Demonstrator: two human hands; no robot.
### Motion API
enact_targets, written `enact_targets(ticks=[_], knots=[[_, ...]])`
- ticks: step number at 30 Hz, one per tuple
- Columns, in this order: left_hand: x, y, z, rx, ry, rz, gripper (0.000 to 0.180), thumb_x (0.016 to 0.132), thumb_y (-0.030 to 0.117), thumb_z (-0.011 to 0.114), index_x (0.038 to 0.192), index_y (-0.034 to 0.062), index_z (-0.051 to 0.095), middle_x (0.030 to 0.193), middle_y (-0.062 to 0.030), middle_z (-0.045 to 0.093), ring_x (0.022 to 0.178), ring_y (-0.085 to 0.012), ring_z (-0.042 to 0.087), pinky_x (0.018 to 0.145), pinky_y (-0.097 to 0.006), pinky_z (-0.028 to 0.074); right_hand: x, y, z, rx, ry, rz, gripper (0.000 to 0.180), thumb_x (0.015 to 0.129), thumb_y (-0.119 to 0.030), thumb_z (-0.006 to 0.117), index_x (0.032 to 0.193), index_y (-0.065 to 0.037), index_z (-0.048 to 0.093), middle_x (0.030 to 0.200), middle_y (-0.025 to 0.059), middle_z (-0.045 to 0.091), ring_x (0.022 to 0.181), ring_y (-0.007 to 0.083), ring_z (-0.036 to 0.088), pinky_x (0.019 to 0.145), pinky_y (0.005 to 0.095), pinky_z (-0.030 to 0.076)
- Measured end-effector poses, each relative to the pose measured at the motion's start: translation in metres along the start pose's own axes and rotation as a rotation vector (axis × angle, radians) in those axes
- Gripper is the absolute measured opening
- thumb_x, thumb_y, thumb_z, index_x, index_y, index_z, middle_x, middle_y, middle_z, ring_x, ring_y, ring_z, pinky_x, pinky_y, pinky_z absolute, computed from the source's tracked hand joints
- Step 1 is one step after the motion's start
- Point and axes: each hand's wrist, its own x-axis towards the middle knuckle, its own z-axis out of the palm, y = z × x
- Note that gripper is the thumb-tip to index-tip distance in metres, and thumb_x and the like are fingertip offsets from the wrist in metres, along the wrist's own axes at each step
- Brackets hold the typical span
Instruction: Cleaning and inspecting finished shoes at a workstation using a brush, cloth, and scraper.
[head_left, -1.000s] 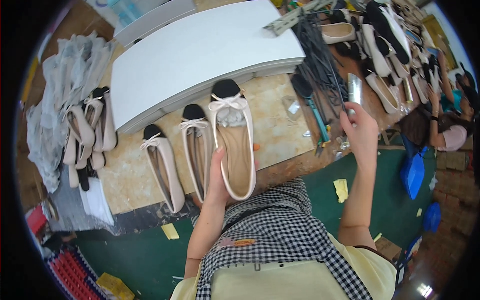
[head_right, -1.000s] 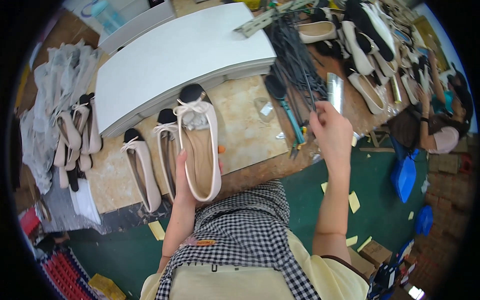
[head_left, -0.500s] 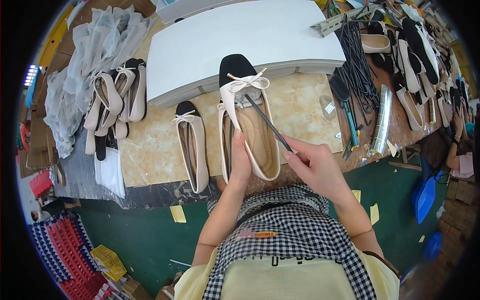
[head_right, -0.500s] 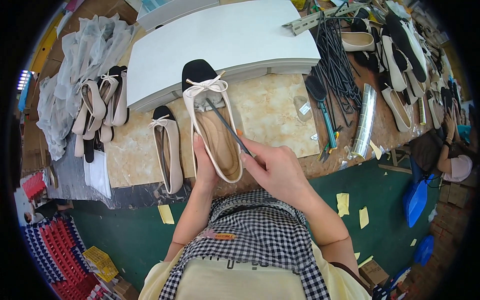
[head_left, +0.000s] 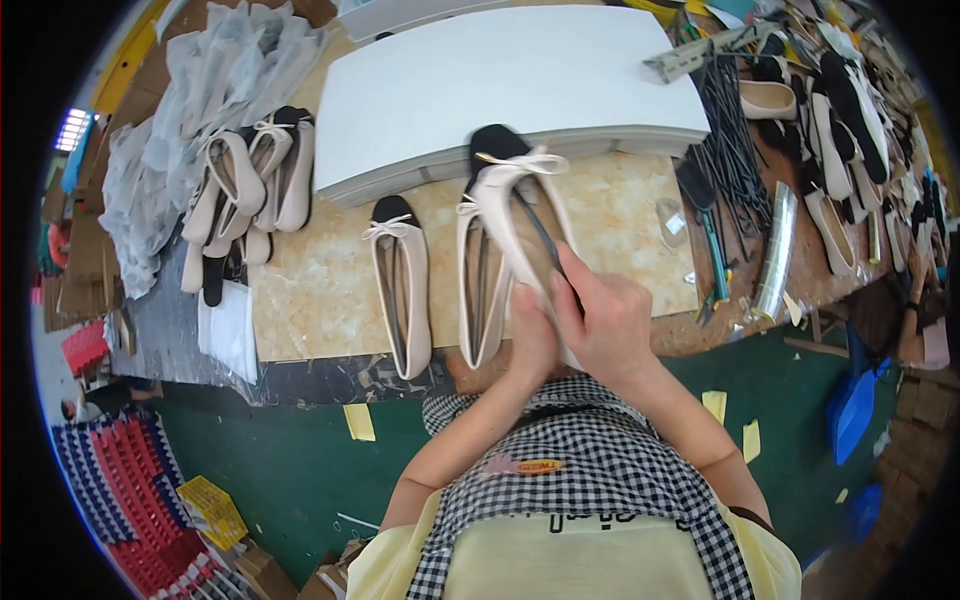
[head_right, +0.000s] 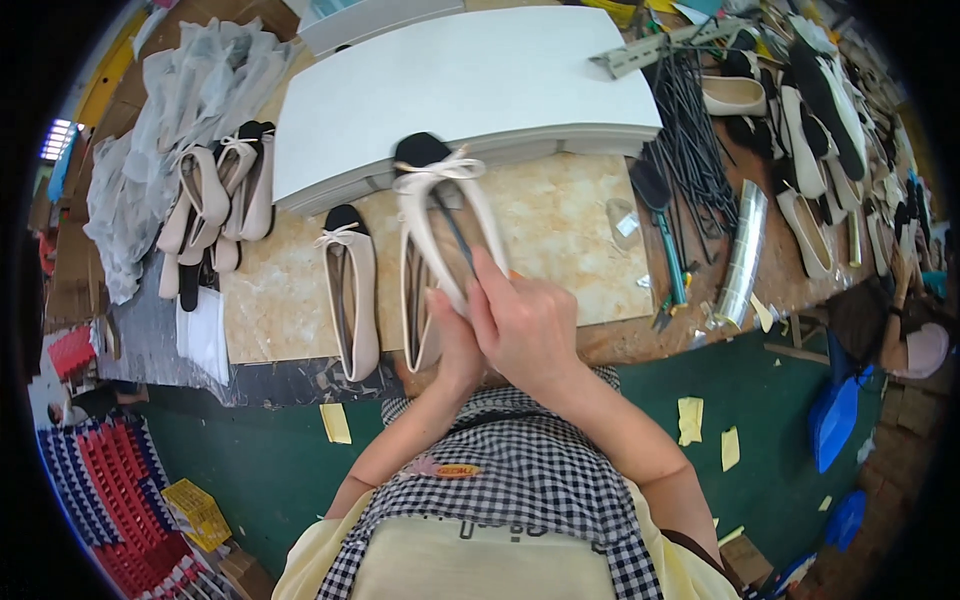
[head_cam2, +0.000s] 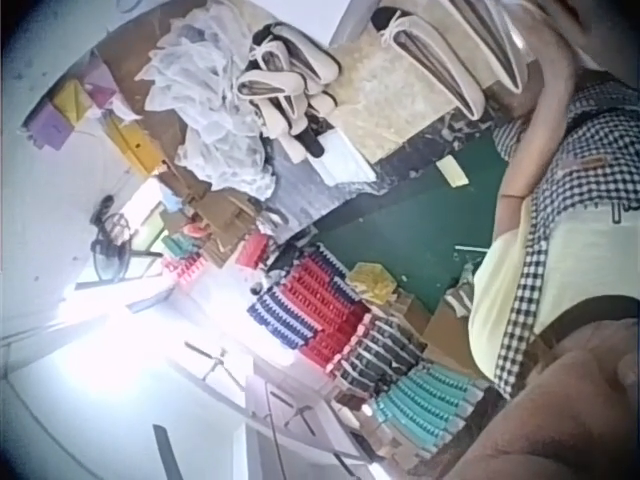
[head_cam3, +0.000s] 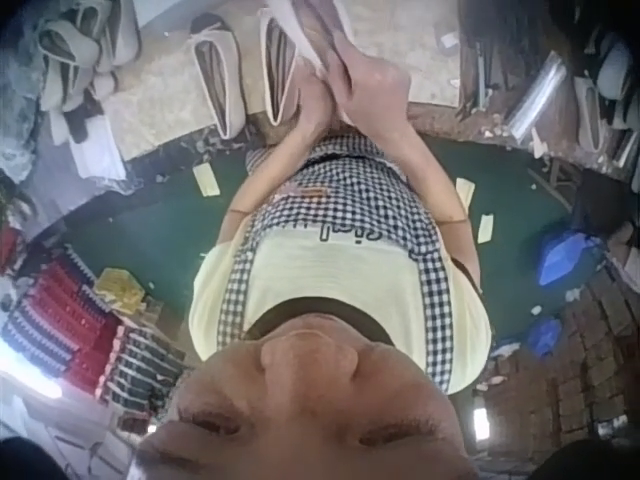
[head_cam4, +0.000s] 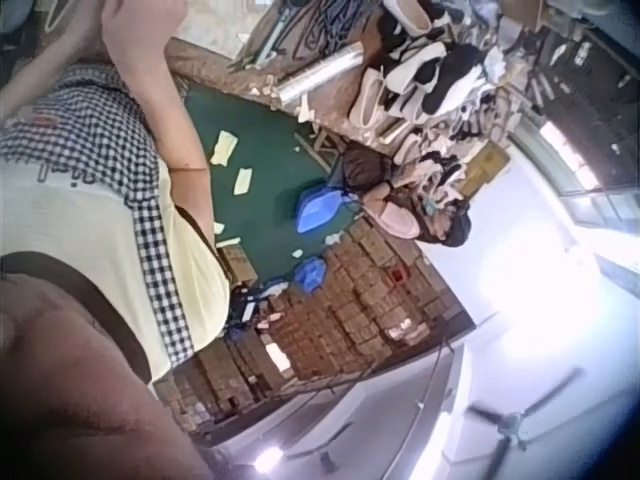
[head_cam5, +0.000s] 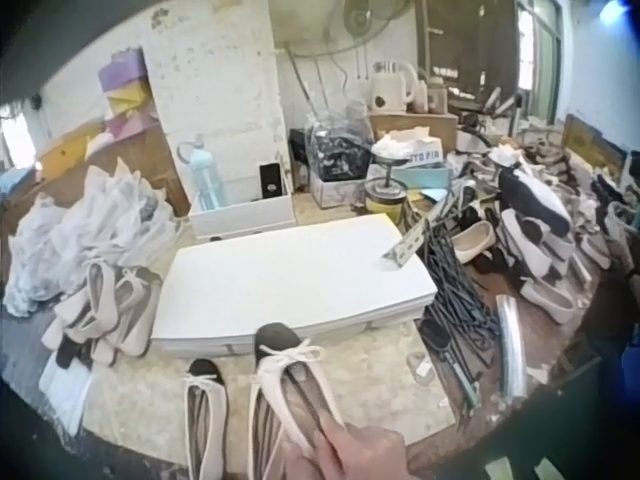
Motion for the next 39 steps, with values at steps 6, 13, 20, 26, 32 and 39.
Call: enact_targets(ticks=[6,13,20,26,32,39], knots=[[0.016,-0.021,-0.019,-0.222,-0.105,-0.406,0.057,0.102,0.049,0.036,0.133,0.003,0.046,0.117,-0.0128,0.06,0.107,-0.023,0.058,0.094,-0.034,0.046,-0.014,0.015,-0.026,0.073,-0.329,0.218,0.03,0.091,-0.02,0.059,0.114,-0.001,0.064,0.066,0.0134,0.065,0.051,0.0293,0.061,0.053,0.039,0.05],[0.004,0.044,-0.045,1.481,-0.005,0.47,0.067,0.073,0.006,0.07,0.137,0.0104,0.049,0.125,-0.0246,0.047,0.125,-0.0424,0.039,0.103,-0.047,0.036,-0.009,0.068,-0.062,-0.063,-0.201,0.342,0.033,0.088,-0.016,0.066,0.12,-0.006,0.066,0.075,0.0153,0.066,0.061,0.0286,0.062,0.058,0.0376,0.048],[-0.006,0.05,-0.116,1.704,0.096,0.384,0.052,0.067,0.039,0.078,0.111,0.015,0.065,0.123,-0.0211,0.052,0.134,-0.0397,0.033,0.111,-0.066,0.016,-0.027,0.08,-0.038,-0.092,-0.377,0.288,0.033,0.09,-0.013,0.063,0.122,-0.005,0.064,0.078,0.0152,0.068,0.063,0.0265,0.063,0.061,0.0351,0.048],[-0.012,0.085,-0.163,1.357,0.172,0.367,0.032,0.071,0.026,0.076,0.099,0.0135,0.068,0.11,-0.0215,0.055,0.111,-0.0377,0.05,0.096,-0.05,0.037,-0.026,0.072,-0.04,0.018,-0.491,0.25,0.033,0.091,-0.01,0.059,0.123,-0.002,0.063,0.079,0.0166,0.07,0.062,0.0239,0.064,0.06,0.0331,0.049],[0.009,0.256,-0.265,1.581,0.811,0.671,0.037,0.077,0.024,0.069,0.109,0.0053,0.066,0.113,-0.0234,0.056,0.108,-0.0388,0.053,0.095,-0.044,0.043,-0.053,0.091,-0.064,-0.16,-0.427,0.415,0.033,0.087,-0.008,0.062,0.12,-0.003,0.065,0.075,0.0191,0.065,0.064,0.0318,0.063,0.062,0.0399,0.049],[0.207,0.351,-0.472,1.727,0.791,0.504,0.05,0.084,0.038,0.062,0.128,0.0139,0.062,0.124,-0.018,0.063,0.111,-0.0384,0.061,0.094,-0.045,0.048,-0.046,0.071,-0.092,-0.212,-0.39,0.387,0.029,0.086,-0.01,0.065,0.113,-0.002,0.067,0.073,0.0186,0.065,0.062,0.0331,0.061,0.062,0.0409,0.048]])
